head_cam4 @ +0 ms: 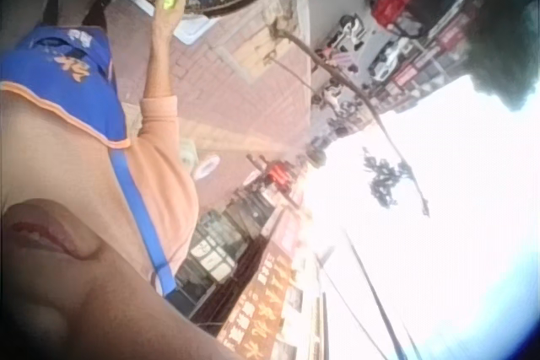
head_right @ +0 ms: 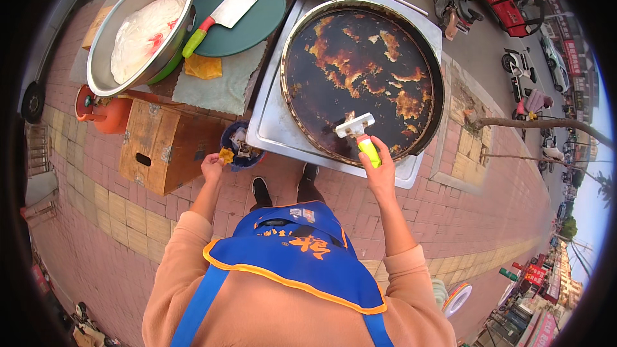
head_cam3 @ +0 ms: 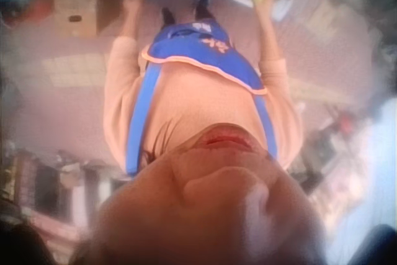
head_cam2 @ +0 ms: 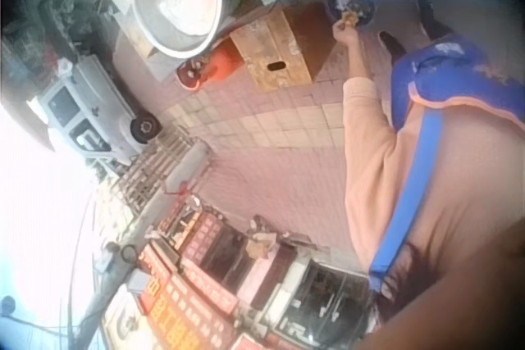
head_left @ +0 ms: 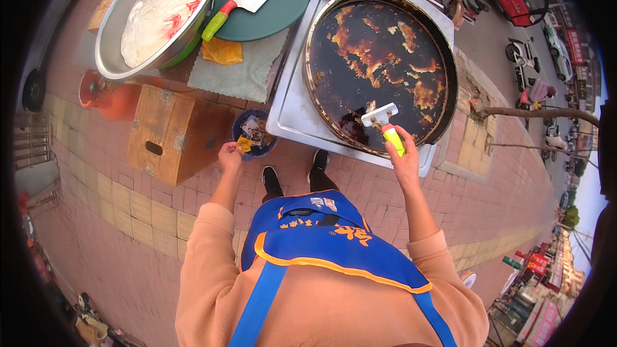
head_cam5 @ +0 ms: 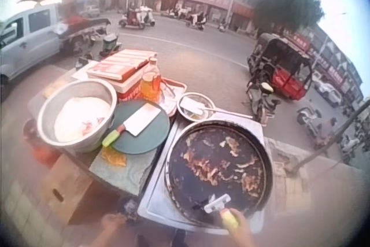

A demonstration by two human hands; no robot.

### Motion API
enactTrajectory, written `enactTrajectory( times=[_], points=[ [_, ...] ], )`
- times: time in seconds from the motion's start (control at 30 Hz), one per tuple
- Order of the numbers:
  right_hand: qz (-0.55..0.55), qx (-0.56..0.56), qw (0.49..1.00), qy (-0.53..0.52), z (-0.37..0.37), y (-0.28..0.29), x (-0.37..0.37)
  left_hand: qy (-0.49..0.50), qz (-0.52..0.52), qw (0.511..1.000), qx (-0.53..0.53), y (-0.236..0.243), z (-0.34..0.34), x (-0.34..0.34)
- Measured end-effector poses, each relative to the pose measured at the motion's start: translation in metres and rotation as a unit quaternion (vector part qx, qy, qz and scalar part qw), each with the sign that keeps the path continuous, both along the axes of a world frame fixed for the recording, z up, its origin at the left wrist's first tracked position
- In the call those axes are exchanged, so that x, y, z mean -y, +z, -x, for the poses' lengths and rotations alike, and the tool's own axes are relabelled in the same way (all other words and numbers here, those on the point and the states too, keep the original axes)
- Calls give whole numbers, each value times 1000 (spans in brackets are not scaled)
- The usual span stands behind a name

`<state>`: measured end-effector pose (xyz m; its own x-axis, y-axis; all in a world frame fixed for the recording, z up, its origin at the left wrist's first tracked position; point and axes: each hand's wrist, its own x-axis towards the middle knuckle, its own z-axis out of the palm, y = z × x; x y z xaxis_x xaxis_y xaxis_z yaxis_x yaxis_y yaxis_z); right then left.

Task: The person scrapes burnt residue from a large round pan using a metal scraper and wipes the tool with a yellow cloth. The person repeatedly scrapes different areas of the pan and discards debris into a small bucket.

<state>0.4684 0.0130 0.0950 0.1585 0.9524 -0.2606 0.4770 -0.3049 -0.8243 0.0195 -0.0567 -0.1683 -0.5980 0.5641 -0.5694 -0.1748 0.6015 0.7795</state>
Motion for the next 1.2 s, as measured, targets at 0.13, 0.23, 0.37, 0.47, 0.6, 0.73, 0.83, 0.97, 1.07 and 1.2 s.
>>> enactTrajectory(
  times=[0.13,0.23,0.37,0.47,0.6,0.73,0.83,0.97,1.07,1.2],
  points=[
    [-74,103,992,18,-68,-8,5,26,-21,998,55,9,-11,4],
    [-20,137,990,17,-103,-9,10,64,-28,997,42,19,-25,2],
    [3,154,988,26,-120,-17,3,119,-26,992,21,34,-47,-7],
    [49,160,986,27,-132,-20,-4,130,1,991,31,45,-60,-12],
    [34,148,987,46,-142,-24,-4,148,-22,988,43,53,-66,-17],
    [25,206,977,52,-138,-26,-2,137,-12,990,36,51,-62,-19],
    [68,292,953,53,-132,-23,-5,119,-14,992,38,44,-58,-22],
    [59,293,954,32,-121,-22,-21,118,-5,992,46,35,-55,-25],
    [42,313,949,20,-119,-18,-27,105,13,993,53,29,-51,-25],
    [60,328,943,19,-116,-15,-35,113,27,992,55,17,-54,-26]
  ],
)
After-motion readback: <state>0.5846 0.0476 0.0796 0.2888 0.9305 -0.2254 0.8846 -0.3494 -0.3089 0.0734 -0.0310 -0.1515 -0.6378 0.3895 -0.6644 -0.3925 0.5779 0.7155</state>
